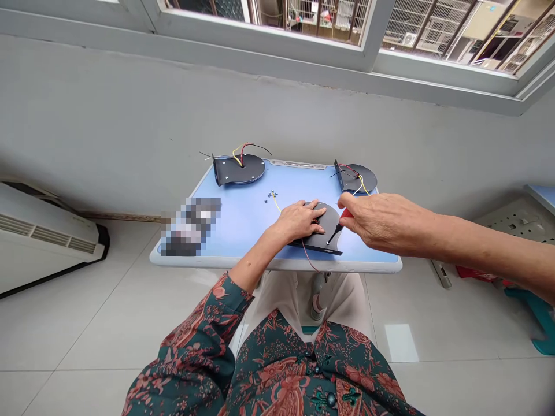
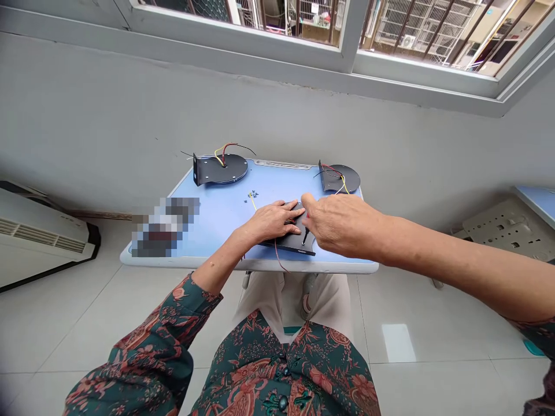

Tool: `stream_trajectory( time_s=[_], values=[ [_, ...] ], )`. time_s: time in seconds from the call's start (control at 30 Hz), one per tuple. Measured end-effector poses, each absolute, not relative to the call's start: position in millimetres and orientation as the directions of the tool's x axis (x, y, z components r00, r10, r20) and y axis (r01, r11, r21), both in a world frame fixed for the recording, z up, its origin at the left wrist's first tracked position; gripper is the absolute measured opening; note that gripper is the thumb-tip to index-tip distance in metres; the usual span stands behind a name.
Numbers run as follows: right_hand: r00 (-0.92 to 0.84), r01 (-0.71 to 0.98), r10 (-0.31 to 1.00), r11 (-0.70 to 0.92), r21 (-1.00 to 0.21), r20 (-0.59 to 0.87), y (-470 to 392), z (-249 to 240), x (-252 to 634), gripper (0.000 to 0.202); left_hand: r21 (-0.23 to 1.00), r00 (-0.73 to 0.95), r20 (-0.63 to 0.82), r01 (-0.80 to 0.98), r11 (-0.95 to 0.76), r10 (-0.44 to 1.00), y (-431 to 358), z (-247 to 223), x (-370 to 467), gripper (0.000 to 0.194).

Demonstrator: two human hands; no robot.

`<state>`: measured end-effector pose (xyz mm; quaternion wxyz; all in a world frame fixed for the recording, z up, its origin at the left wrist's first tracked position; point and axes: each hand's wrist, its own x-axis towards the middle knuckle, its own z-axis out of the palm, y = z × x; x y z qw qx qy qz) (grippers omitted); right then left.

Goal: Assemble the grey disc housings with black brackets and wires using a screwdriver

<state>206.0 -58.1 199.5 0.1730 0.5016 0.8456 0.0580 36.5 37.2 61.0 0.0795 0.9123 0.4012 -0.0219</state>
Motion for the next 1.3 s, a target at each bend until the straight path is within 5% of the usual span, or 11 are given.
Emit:
stream_trajectory(
  time_s=[0.17, 0.4, 0.77, 1.13, 1.3],
  values=[
    [-0.438, 0.824, 0.87, 0.489, 0.285, -0.226, -56.6, 202.2, 202.0, 0.021, 0.133, 0.686, -0.088, 0.727, -0.674, 0.723, 39.2, 57.1, 35.8, 0.063],
    [-0.247, 0.889, 0.962, 0.274, 0.367, -0.118, -57.0, 196.2, 181.7, 0.056, 0.159, 0.669, -0.085, 0.74, -0.653, 0.738, 38.5, 55.9, 35.3, 0.061],
    [-0.502, 0.809, 0.841, 0.539, 0.234, -0.203, -57.8, 204.8, 202.3, 0.015, 0.122, 0.672, -0.11, 0.741, -0.661, 0.733, 35.4, 62.6, 34.9, 0.057],
    [-0.249, 0.905, 0.964, 0.196, 0.377, 0.097, -70.0, 176.7, 195.0, 0.047, 0.14, 0.668, -0.091, 0.743, -0.655, 0.738, 35.1, 62.3, 35.7, 0.063],
    [-0.395, 0.878, 0.918, 0.37, 0.302, 0.025, -67.5, 177.8, 204.5, 0.034, 0.15, 0.676, -0.086, 0.735, -0.661, 0.732, 36.3, 59.7, 35.1, 0.061]
  ],
)
